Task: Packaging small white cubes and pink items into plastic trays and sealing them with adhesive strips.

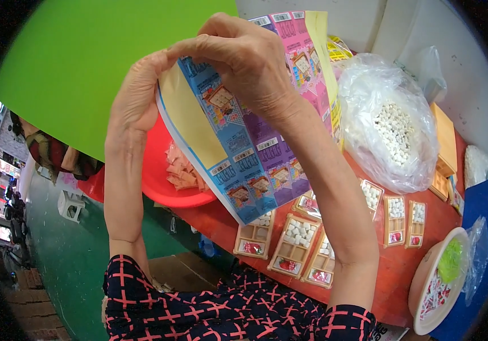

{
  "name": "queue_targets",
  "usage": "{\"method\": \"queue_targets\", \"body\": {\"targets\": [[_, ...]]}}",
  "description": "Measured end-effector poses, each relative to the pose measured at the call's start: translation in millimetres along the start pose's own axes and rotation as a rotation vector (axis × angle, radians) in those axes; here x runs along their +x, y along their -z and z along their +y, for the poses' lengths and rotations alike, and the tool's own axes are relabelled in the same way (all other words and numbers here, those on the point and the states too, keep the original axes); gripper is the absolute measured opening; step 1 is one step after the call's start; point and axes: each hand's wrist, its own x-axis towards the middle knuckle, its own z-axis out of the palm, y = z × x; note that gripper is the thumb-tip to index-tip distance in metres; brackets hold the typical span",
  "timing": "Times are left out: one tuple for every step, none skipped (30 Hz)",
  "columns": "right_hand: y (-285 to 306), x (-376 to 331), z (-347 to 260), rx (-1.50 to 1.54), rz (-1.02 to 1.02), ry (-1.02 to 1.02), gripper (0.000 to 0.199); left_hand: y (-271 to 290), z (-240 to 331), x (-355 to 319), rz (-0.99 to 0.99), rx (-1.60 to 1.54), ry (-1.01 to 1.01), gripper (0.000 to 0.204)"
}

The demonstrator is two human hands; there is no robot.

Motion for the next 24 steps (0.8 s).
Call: {"method": "queue_targets", "body": {"targets": [[-2,-2,0,0.029,0.073,0.016,0.025,-3,0,0,0.041,-0.019,0.008,0.013],[-4,-3,0,0.03,0.074,0.016,0.025,-5,0,-1,0.082,-0.038,0.015,0.013],[-6,-3,-2,0.024,0.132,0.015,0.022,-3,-1,-1,0.082,-0.035,0.014,0.013],[-7,-2,-4,0.019,0.191,0.013,0.019,-1,-4,-1,0.041,-0.008,-0.034,0.014],[-7,0,-7,0.019,0.194,0.013,0.019,1,-6,-1,0.0,0.02,-0.081,0.015],[-5,2,-10,-0.026,0.164,-0.058,0.017,2,-9,-1,-0.003,0.02,-0.079,0.015],[-3,3,-14,-0.072,0.135,-0.132,0.016,1,-13,-2,0.065,0.128,-0.141,0.016],[3,3,-19,-0.078,0.137,-0.139,0.016,-1,-16,-2,0.13,0.235,-0.201,0.017],[13,2,-26,-0.038,0.142,-0.142,0.016,-1,-18,3,0.117,0.229,-0.194,0.017],[20,3,-35,0.015,0.147,-0.144,0.018,5,-15,6,0.323,0.527,-0.315,0.017],[30,2,-40,-0.19,0.199,-0.071,0.019,14,-15,11,0.522,0.823,-0.429,0.018],[43,-7,-40,-0.293,0.285,-0.078,0.019,25,-17,23,0.614,0.901,-0.456,0.02],[58,-16,-50,-0.405,0.296,-0.153,0.019,49,-17,33,0.718,0.991,-0.473,0.022],[88,-47,-31,-0.507,0.331,-0.114,0.01,76,-23,44,0.759,1.205,-0.542,0.024],[101,-69,-39,-0.263,0.435,-0.348,0.013,119,-32,48,0.792,1.434,-0.594,0.026],[129,-91,-40,-0.115,0.583,-0.452,0.015,169,-38,50,0.772,1.65,-0.659,0.027],[161,-118,-51,-0.056,0.53,-0.46,0.019,201,-31,41,0.804,1.951,-0.497,0.027],[171,-119,-86,-0.026,0.748,-0.767,0.025,275,-27,46,0.548,1.842,-0.568,0.028],[205,-157,-102,-0.044,0.661,-0.769,0.032,261,-54,50,0.621,1.928,-0.375,0.029],[226,-182,-126,-0.148,0.717,-0.891,0.032,239,-65,50,0.684,2.023,-0.184,0.03],[240,-203,-144,-0.214,0.778,-0.99,0.033,231,-70,49,0.585,2.06,-0.193,0.034],[248,-234,-151,-0.193,0.778,-1.032,0.033,238,-62,39,0.51,2.134,-0.184,0.038],[265,-244,-174,-0.075,0.794,-1.154,0.034,253,-51,52,0.476,2.123,-0.17,0.038],[277,-262,-194,0.065,0.824,-1.27,0.036,269,-37,68,0.374,2.179,0.022,0.044]]}}
